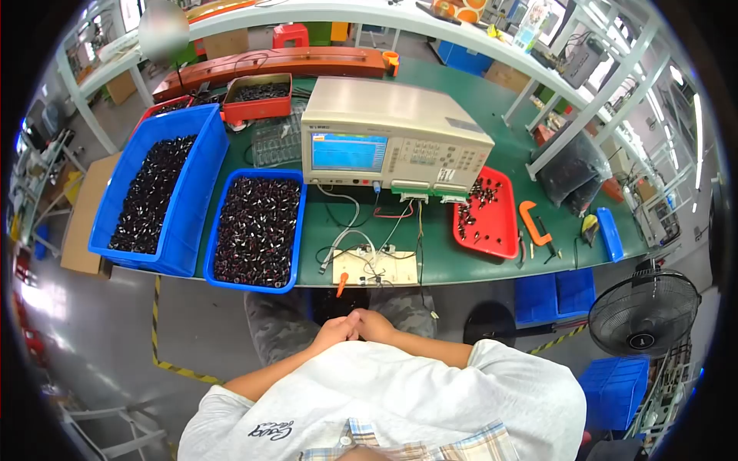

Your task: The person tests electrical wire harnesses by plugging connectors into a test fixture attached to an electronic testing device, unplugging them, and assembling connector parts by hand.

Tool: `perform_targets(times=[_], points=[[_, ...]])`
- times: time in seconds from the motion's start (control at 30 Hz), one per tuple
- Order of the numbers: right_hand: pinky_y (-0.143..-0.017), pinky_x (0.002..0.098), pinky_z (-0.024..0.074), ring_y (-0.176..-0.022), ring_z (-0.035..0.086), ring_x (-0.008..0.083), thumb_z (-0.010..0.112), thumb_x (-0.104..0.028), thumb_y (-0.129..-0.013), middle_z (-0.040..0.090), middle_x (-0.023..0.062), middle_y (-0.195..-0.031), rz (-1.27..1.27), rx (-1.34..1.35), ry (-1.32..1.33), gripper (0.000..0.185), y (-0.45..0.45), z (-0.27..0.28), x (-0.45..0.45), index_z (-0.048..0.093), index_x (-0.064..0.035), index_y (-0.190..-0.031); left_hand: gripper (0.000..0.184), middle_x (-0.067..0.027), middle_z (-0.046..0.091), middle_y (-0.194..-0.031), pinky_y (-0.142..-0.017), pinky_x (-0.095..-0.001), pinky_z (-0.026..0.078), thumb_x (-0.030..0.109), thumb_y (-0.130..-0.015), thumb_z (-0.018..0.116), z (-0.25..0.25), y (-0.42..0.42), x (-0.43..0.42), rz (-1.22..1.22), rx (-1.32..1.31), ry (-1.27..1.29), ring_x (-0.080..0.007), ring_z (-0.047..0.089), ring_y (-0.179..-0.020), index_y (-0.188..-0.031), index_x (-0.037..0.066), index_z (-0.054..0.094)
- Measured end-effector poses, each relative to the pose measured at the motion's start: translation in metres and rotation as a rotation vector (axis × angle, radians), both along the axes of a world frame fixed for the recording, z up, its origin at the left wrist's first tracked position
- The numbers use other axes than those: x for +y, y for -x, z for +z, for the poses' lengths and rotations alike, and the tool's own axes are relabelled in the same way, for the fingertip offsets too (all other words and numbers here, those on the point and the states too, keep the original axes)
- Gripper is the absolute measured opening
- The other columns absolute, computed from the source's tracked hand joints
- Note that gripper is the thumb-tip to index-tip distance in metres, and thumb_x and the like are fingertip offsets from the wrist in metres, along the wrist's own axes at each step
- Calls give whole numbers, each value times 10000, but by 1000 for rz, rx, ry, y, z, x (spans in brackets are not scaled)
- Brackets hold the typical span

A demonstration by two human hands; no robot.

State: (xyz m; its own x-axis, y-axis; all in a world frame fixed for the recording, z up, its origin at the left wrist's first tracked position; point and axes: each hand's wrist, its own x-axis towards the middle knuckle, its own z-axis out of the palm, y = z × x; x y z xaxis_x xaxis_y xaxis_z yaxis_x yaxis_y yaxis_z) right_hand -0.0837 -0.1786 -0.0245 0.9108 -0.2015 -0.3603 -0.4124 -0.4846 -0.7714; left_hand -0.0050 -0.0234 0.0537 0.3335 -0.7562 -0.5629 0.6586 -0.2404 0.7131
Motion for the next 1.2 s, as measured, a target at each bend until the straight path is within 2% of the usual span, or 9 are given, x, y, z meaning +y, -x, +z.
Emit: perform_targets(times=[0.13, 0.23, 0.3, 0.33, 0.43, 0.53, 0.67, 1.1, 1.2], points=[[-714, 373, 532, -830, 710, 261, 568, -153, -936, 720, 136, -875, 35, -82, -137, 180, -12, -16, 13, 644, -40, -1055, 580, -12, 570, -635, -543, -256, 401, 571, -996, 558, -27, -4, -3, 23, -94, -24, -98, 492, -555, -676, 87, 562], [-744, 384, 539, -877, 713, 306, 586, -239, -941, 724, 172, -960, -119, 145, -451, 278, -24, 23, 9, 650, -42, -1126, 588, -22, 576, -644, -562, -259, 406, 577, -993, 559, -12, -8, -4, 83, -159, -83, -106, 497, -571, -670, 85, 551], [-789, 400, 545, -935, 711, 345, 598, -292, -939, 717, 221, -1020, -115, -38, -41, 378, -28, -10, 2, 639, -41, -1219, 579, -32, 566, -650, -574, -272, 420, 563, -1002, 551, -19, -12, -6, 97, -127, -108, -117, 510, -587, -665, 94, 502], [-868, 472, 528, -1043, 658, 434, 544, -368, -968, 695, 248, -1114, -153, -38, 12, 452, -28, -11, 0, 625, -20, -1246, 579, -36, 564, -652, -576, -273, 422, 565, -1002, 548, -22, -16, -7, 94, -112, -111, -119, 511, -587, -666, 97, 486], [-849, 441, 535, -1013, 682, 391, 566, -360, -967, 710, 216, -1085, -198, -35, 39, 399, -22, -16, -6, 653, -45, -1197, 587, -43, 523, -637, -566, -290, 435, 581, -1015, 505, -20, -18, -9, 68, -116, -127, -146, 525, -583, -679, 107, 422], [-830, 318, 525, -904, 695, 219, 610, -220, -982, 709, 159, -1023, -65, -13, -221, 314, -20, 47, -11, 607, 12, -1193, 607, -33, 504, -637, -587, -291, 434, 613, -1019, 458, -24, -23, -5, -4, -110, -137, -145, 507, -594, -685, 108, 419], [-834, 264, 521, -909, 677, 151, 554, -86, -1029, 704, 83, -1068, -193, -281, -808, 242, -10, 74, -1, 588, 26, -1240, 608, -19, 493, -652, -626, -274, 414, 611, -1044, 379, -19, -35, 1, -113, -144, -39, -133, 478, -634, -694, 116, 424], [-798, 252, 561, -894, 723, 146, 621, -81, -984, 698, 67, -944, -123, -181, -871, 136, -7, 97, -9, 572, 13, -1069, 595, 15, 536, -698, -649, -251, 398, 540, -1074, 379, -3, -38, -12, -216, -237, -31, -86, 476, -666, -822, 61, 626], [-673, 255, 493, -719, 615, 95, 662, -112, -957, 651, 28, -847, -245, -250, -576, 160, -3, 100, -6, 570, -7, -1035, 483, -2, 536, -665, -481, -253, 375, 471, -1059, 485, 10, -39, -13, -45, -51, -35, -98, 468, -518, -841, 56, 598]])
